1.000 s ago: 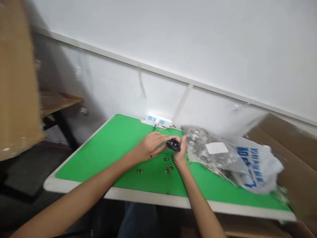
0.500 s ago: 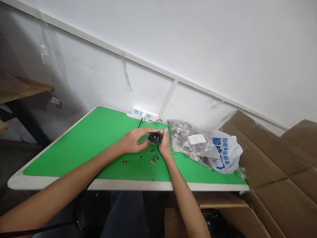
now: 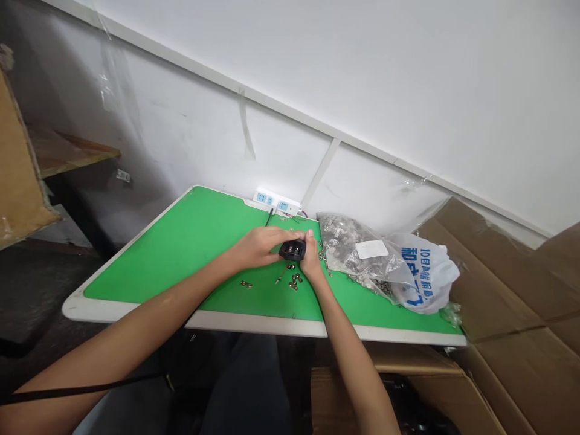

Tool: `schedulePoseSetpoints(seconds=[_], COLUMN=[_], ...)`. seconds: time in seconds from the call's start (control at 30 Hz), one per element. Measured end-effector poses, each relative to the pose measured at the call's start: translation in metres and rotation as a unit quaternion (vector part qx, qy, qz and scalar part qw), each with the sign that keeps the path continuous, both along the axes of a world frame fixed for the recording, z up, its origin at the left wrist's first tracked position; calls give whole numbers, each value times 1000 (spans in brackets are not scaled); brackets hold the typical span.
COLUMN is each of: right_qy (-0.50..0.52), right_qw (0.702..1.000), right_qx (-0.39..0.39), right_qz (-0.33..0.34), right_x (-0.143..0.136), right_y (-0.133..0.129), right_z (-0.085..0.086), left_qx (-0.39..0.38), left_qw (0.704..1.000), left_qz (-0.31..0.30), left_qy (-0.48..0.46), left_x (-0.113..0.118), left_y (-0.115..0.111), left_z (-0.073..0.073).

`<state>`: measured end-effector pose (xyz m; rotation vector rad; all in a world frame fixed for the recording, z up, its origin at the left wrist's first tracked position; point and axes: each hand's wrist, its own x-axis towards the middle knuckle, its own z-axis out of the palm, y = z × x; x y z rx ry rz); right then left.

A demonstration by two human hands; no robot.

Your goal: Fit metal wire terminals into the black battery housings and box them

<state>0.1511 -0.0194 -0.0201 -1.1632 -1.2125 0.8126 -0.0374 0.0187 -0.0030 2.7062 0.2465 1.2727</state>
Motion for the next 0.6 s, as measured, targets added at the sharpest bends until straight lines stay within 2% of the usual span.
schedulePoseSetpoints(seconds=[0.13,0.27,0.4,0.6], right_qy=[21,48,32,18], right_qw=[999,997,997,998], right_qx=[49,58,62,63], right_qz=[2,7,12,13], right_x=[-1,-4,-9,-18], right_y=[0,0,-2,-7], right_z=[3,4,6,7], left_qx=[18,57,104,121], left_qw=[1000,998,994,992], left_qz=[20,15,5,15], left_qy=[-1,-11,-20,-12], left_x=[1,0,-1,-3], left_y=[-2,-1,2,2], left_z=[1,3,1,-1])
